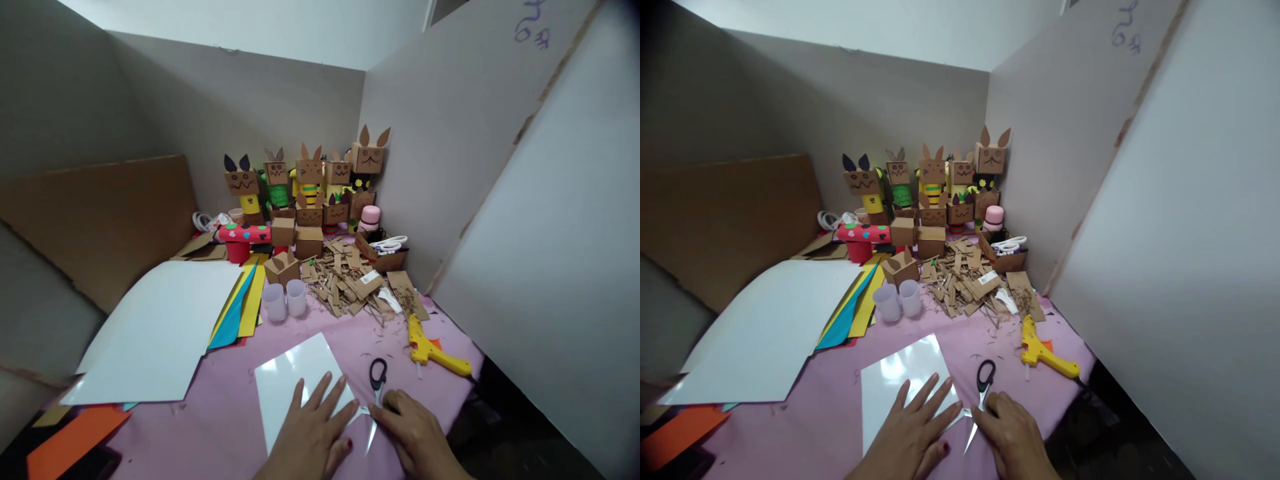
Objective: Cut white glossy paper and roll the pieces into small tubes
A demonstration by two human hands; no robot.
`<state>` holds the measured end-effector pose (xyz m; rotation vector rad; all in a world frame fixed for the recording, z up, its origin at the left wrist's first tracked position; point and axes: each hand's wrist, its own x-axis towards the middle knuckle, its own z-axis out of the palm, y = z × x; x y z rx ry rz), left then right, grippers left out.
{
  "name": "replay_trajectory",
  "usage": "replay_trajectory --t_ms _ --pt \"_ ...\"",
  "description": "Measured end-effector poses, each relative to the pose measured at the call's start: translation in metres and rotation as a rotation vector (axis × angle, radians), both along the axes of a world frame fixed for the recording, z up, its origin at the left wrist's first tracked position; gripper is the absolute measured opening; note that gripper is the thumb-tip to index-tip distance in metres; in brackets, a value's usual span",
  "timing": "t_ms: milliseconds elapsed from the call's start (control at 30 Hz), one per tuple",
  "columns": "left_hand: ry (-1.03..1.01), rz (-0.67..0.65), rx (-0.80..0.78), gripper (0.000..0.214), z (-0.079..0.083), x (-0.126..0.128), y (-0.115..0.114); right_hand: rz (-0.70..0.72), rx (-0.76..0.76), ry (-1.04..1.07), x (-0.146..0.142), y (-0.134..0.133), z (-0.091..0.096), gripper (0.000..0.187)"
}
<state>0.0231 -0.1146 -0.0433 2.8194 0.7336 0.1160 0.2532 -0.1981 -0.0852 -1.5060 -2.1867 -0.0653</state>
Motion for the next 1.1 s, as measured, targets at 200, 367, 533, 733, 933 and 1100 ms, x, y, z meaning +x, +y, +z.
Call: replay_trajectory --t_ms 200,367,533,733,933,1100 --pt "0.037 -0.016 -0.003 0.049 0.002 0.001 0.000 0.038 -0.128 0.095 0.002 -0.001 0.009 0.032" --pt "0.026 -0.031 0.009 0.048 0.001 -0.001 0.001 0.036 -0.112 0.098 0.002 -0.002 0.008 0.034" --pt "0.040 -0.020 -0.013 0.048 0.005 0.000 -0.001 0.010 -0.086 0.079 0.000 -0.005 0.007 0.035" --pt "0.012 -0.032 0.040 0.046 0.002 0.000 0.002 0.023 -0.039 0.062 0.003 -0.008 0.006 0.035" --pt "0.000 -0.133 0.091 0.047 -0.011 -0.004 0.001 0.030 0.073 0.008 0.000 -0.020 0.000 0.035" --pt "-0.057 -0.066 0.092 0.054 -0.022 -0.009 -0.002 0.003 0.064 0.070 -0.006 -0.019 0.007 0.035"
